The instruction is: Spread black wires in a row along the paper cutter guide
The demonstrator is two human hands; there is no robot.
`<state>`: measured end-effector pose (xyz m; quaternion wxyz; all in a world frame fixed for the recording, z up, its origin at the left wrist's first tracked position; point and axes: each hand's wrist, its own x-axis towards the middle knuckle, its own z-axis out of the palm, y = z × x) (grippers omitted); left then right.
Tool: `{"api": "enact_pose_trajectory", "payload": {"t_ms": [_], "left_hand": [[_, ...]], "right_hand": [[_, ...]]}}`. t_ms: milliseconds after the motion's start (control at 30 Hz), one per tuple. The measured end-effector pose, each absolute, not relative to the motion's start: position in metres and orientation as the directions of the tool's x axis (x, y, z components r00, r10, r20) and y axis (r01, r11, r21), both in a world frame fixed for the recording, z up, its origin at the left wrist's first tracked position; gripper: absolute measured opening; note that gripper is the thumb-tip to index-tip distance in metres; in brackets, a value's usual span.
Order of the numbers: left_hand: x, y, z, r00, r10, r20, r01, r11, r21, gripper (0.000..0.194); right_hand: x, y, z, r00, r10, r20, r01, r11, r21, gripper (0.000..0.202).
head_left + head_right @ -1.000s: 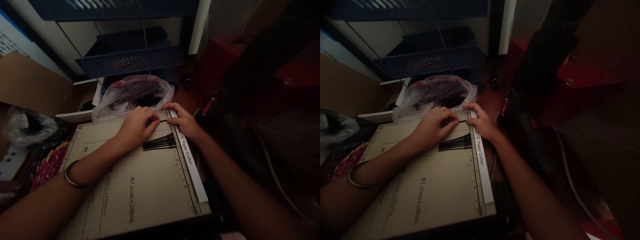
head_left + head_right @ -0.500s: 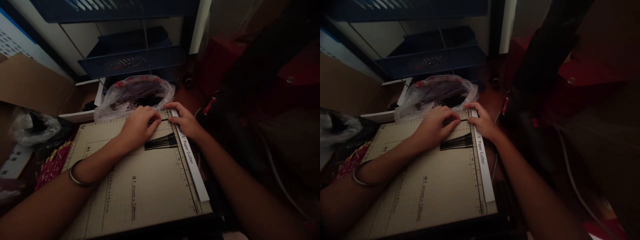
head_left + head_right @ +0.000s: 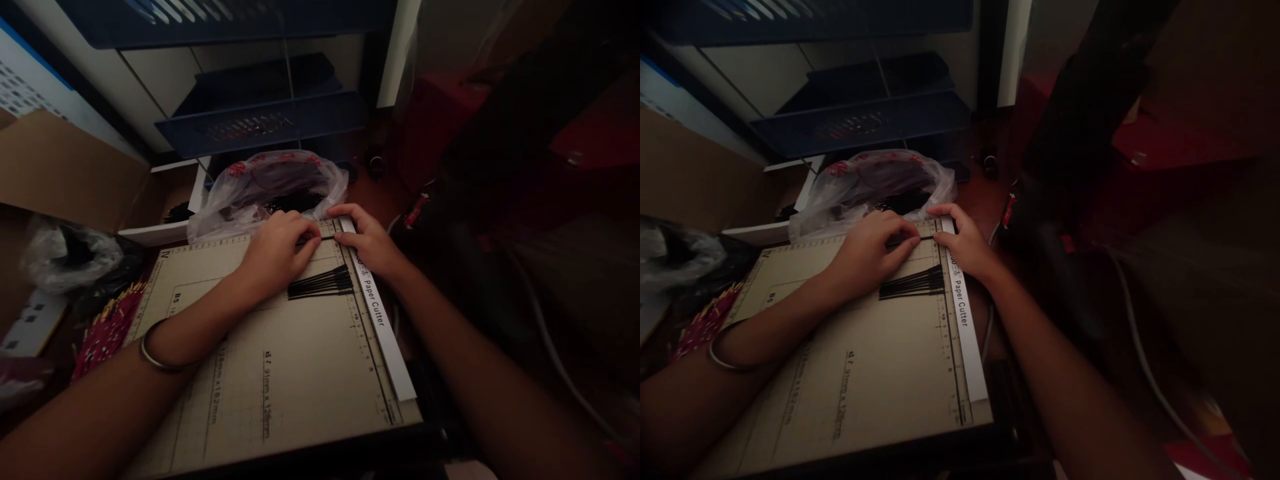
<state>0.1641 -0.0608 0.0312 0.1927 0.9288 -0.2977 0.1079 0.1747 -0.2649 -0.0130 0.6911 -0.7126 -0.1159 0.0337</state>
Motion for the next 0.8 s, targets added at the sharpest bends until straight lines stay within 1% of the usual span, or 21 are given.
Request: {"api": "enact_pose_trajectory", "payload": {"t_ms": [233,367,467,600,733,800], "left_hand": [[0.1647,-0.0611,0.0313,0.807,-0.508,0.301,-0.586,-0.752,0.301,0.018],[0.1647,-0.0611,0.0312,0.806,-0.506,0.307,-0.587,-0.751,0.301,0.018],[0.1658,-0.0599,0.0303,0.811,-0.512,0.283,-0.583,-0.751,0.311,0.02],[0.1679,-0.057,0.0278,0.817,-0.514,0.26,-0.575,-0.754,0.318,0.021],[0.1681,-0.0547,0.0274,0.823,-0.506,0.258,-0.567,-0.758,0.321,0.021],[0.1673,-0.0542,0.0286,0.821,-0.507,0.263,-0.569,-0.759,0.316,0.021]], "right_hand": [[0.1754,-0.2644,-0.0133,0.972,0.199,0.122,0.125,0.0,-0.992,0.041],[0.1752,-0.264,-0.013,0.974,0.202,0.098,0.098,0.008,-0.995,0.041],[0.1745,-0.2633,-0.0141,0.982,0.171,0.083,0.08,0.025,-0.997,0.043],[0.175,-0.2625,-0.0162,0.983,0.172,0.061,0.055,0.037,-0.998,0.045],[0.1758,-0.2618,-0.0184,0.983,0.162,0.092,0.079,0.085,-0.993,0.041],[0.1754,-0.2617,-0.0197,0.984,0.161,0.082,0.064,0.111,-0.992,0.04]]}}
